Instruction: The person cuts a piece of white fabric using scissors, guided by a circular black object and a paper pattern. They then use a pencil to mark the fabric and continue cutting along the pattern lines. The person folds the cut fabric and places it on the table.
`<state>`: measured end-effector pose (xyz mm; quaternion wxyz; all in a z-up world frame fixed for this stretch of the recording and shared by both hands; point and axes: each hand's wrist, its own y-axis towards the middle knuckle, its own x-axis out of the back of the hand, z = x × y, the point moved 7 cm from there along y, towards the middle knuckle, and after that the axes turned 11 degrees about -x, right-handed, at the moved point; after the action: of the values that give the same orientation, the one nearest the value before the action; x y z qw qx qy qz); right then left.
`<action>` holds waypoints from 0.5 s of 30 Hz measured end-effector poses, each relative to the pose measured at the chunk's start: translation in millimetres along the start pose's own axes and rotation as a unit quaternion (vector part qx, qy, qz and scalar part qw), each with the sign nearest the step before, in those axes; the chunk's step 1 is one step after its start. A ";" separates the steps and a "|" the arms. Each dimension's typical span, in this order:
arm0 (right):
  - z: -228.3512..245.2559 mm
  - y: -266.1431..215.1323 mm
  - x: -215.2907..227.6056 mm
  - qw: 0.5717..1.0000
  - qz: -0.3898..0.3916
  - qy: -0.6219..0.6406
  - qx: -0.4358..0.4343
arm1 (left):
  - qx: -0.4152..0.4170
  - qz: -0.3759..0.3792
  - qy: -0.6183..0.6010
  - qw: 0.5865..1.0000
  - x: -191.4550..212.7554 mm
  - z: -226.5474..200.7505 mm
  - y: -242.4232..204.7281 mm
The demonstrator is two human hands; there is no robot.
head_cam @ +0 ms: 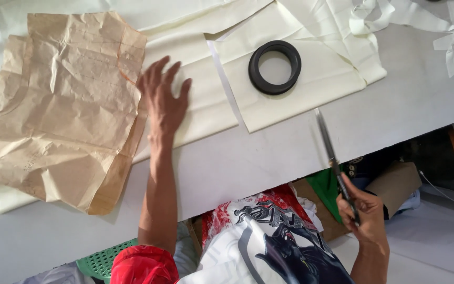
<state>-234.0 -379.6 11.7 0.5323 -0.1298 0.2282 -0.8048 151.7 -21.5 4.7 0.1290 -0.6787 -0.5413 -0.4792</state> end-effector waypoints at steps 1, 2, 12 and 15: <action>3.3 1.8 -0.7 1.000 0.000 0.001 0.000 | 0.000 0.001 0.000 1.000 -7.0 -17.0 1.7; 11.9 3.9 -0.1 0.999 -0.003 -0.017 0.031 | -0.063 0.018 0.012 0.998 -16.7 -43.1 4.4; -1.4 26.5 67.6 0.994 -0.100 0.037 0.012 | -0.104 0.147 0.010 0.984 -53.6 -95.3 4.2; -5.0 42.7 89.3 0.996 -0.080 0.046 0.013 | -0.152 -0.058 0.029 0.986 -67.3 -77.0 65.2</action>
<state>-237.9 -474.3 -17.2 0.4573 -0.1034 0.2305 -0.8527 171.3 -140.8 13.0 0.0123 -0.6440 -0.4968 -0.5817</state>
